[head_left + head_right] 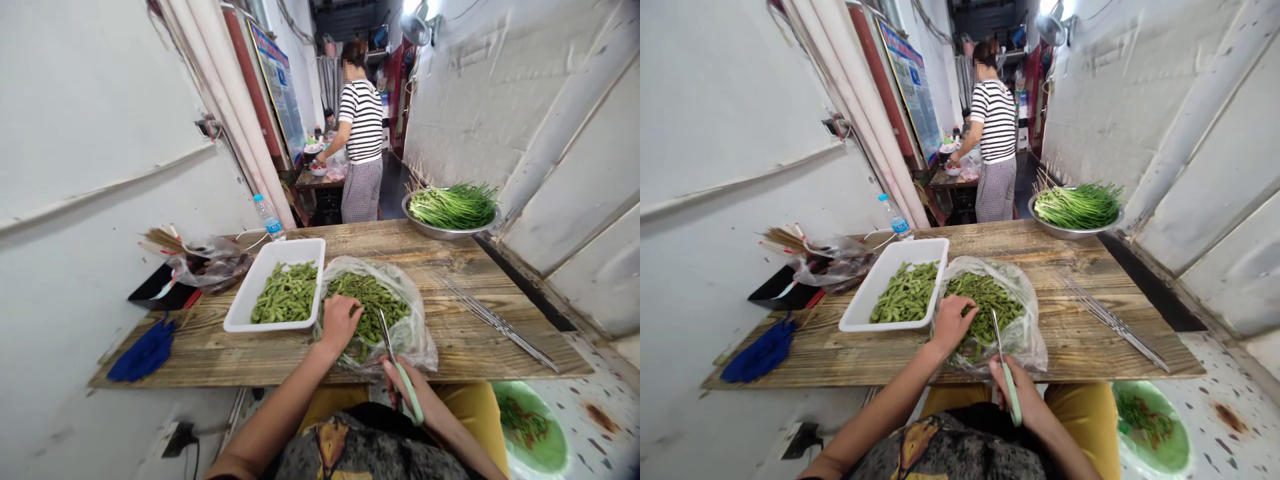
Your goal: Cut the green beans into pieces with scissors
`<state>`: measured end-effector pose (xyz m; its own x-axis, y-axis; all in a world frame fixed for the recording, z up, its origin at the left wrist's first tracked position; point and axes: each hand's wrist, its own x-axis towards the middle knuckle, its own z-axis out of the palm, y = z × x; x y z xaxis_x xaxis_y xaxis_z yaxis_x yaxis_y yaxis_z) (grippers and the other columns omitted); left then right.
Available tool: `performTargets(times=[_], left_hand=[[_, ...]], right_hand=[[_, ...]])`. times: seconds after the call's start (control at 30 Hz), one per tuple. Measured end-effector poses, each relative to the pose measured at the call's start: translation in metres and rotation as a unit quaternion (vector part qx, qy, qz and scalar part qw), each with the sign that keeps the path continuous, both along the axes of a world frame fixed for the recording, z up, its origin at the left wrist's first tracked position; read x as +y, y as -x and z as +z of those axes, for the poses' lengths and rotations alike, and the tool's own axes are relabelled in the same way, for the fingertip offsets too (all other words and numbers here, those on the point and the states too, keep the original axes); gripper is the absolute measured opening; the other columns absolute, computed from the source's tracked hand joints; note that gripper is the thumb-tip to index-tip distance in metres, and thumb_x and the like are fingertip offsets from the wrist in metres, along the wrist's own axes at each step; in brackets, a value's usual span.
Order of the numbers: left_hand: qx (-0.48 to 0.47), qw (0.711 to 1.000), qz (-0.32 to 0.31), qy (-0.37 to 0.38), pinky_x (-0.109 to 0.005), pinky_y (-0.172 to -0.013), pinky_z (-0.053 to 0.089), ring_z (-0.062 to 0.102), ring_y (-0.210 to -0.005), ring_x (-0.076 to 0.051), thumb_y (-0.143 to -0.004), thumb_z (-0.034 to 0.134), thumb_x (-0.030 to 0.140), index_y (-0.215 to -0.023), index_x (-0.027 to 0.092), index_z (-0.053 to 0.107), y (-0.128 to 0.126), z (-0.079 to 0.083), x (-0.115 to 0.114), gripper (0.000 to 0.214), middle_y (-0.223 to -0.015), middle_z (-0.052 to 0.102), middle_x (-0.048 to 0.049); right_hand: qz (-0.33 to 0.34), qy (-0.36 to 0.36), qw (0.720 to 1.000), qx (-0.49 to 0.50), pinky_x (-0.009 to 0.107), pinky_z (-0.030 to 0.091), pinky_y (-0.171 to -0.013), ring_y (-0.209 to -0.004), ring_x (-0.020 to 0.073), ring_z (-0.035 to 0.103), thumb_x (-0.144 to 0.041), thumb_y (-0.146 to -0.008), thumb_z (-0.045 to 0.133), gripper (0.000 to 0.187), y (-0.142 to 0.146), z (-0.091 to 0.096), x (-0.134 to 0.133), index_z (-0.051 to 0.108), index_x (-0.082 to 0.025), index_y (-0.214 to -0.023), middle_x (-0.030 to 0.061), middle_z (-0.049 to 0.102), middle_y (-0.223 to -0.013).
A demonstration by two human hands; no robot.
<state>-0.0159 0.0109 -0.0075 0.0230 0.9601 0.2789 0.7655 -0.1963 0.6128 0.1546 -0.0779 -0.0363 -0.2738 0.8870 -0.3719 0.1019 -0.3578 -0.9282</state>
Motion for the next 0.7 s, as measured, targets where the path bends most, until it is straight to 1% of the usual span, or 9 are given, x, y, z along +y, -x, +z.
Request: performTargets(times=[0.07,0.13,0.23,0.37,0.57,0.7], left_hand=[[-0.106,0.992,-0.036,0.054,-0.028,-0.071,0.041,0.055,-0.072,-0.015,-0.076,0.059,0.027,-0.08,0.019,0.065,-0.003,-0.004,-0.002,0.011,-0.075,0.065,-0.0017],[-0.199,0.971,-0.066,0.118,-0.024,-0.062,0.042,0.054,-0.062,-0.013,-0.073,0.062,0.028,-0.077,0.017,0.064,-0.006,-0.007,-0.005,0.012,-0.069,0.064,-0.0003],[-0.27,0.943,-0.091,0.174,-0.022,-0.057,0.041,0.054,-0.058,-0.012,-0.067,0.066,0.028,-0.073,0.015,0.065,-0.009,-0.005,-0.008,0.015,-0.064,0.063,-0.0002],[-0.289,0.936,-0.083,0.183,-0.022,-0.055,0.039,0.052,-0.055,-0.011,-0.065,0.067,0.028,-0.07,0.013,0.066,-0.008,0.0,-0.01,0.016,-0.061,0.063,-0.0008],[-0.299,0.93,-0.084,0.194,-0.022,-0.057,0.04,0.053,-0.056,-0.011,-0.064,0.066,0.027,-0.069,0.013,0.065,-0.008,0.003,-0.013,0.015,-0.062,0.063,-0.0014],[-0.31,0.923,-0.096,0.208,-0.022,-0.058,0.041,0.053,-0.057,-0.011,-0.063,0.067,0.026,-0.07,0.012,0.065,-0.007,0.006,-0.015,0.016,-0.063,0.064,-0.0017]], right_hand=[[0.009,-0.014,1.0,-0.004,0.023,0.038,-0.041,-0.043,0.0102,0.044,-0.064,-0.076,0.046,0.048,-0.001,0.001,0.001,0.049,-0.019,-0.092,-0.0064,0.044,-0.055],[0.022,-0.026,0.999,-0.01,0.022,0.037,-0.041,-0.042,0.0097,0.043,-0.061,-0.079,0.046,0.044,-0.003,0.002,0.001,0.05,-0.02,-0.093,-0.0067,0.044,-0.054],[0.034,-0.044,0.998,-0.024,0.021,0.035,-0.039,-0.041,0.0094,0.041,-0.06,-0.08,0.046,0.043,-0.005,0.003,0.001,0.051,-0.019,-0.092,-0.0071,0.042,-0.051],[0.025,-0.058,0.997,-0.047,0.021,0.033,-0.039,-0.041,0.0093,0.039,-0.062,-0.077,0.047,0.049,-0.006,0.007,0.001,0.054,-0.018,-0.097,-0.0068,0.041,-0.051],[0.019,-0.077,0.993,-0.084,0.021,0.036,-0.041,-0.042,0.0106,0.044,-0.062,-0.076,0.049,0.052,-0.008,0.012,0.002,0.058,-0.017,-0.1,-0.0051,0.047,-0.05],[0.027,-0.077,0.994,-0.068,0.019,0.033,-0.037,-0.038,0.0087,0.04,-0.06,-0.075,0.052,0.048,-0.006,0.011,0.002,0.056,-0.017,-0.096,-0.0073,0.042,-0.047]])
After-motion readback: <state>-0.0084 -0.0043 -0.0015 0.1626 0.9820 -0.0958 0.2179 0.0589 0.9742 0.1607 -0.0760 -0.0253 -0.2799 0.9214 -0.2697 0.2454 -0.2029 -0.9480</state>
